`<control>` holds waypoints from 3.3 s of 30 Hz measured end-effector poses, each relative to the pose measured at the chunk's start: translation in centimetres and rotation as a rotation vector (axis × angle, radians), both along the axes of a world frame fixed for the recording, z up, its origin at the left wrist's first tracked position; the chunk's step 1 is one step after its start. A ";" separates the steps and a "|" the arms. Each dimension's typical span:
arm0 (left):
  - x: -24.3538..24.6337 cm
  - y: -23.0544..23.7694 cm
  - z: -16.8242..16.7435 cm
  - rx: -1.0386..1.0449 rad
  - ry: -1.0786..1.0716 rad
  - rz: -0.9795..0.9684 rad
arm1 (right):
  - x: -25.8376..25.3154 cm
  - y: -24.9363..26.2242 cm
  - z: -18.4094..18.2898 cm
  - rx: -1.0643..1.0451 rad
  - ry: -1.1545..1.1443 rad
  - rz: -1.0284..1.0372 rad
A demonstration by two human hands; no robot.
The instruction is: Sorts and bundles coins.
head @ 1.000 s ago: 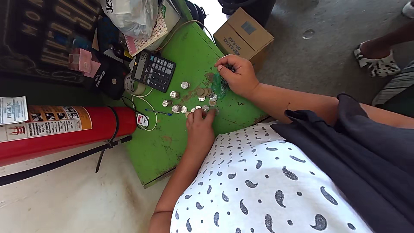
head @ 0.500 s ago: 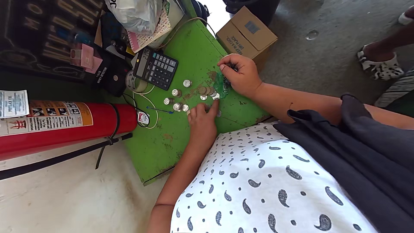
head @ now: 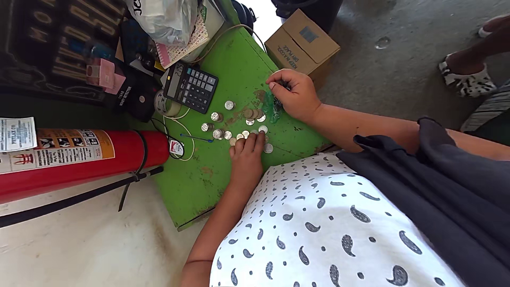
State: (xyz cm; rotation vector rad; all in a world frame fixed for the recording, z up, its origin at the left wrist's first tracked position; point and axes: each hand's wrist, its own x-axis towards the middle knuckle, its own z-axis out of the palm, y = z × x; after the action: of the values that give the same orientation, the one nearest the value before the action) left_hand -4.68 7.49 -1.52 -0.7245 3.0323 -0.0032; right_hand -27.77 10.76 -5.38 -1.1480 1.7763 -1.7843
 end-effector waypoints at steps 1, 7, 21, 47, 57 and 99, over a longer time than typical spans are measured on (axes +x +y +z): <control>0.1 0.0 0.1 0.007 -0.004 -0.004 | 0.0 0.0 0.0 -0.002 0.003 0.000; -0.1 -0.9 1.0 0.069 0.060 0.055 | 0.0 0.1 0.0 0.006 0.004 -0.002; -1.7 -2.9 0.6 -0.026 0.021 0.156 | 0.0 0.1 0.1 0.001 -0.011 -0.015; -2.9 -3.2 1.4 0.122 0.244 0.189 | -0.2 0.4 0.1 -0.003 -0.026 -0.003; 2.4 -10.3 2.6 0.443 0.620 0.593 | -1.0 0.0 0.3 0.111 0.099 0.243; 5.5 13.2 1.0 0.693 -0.102 1.037 | 0.8 0.4 1.4 0.367 0.651 0.600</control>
State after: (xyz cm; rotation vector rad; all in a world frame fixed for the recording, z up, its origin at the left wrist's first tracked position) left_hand 0.77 20.66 -0.53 -1.9057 1.9599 0.8972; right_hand -26.99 11.19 -3.97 -1.9599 1.6902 -0.7443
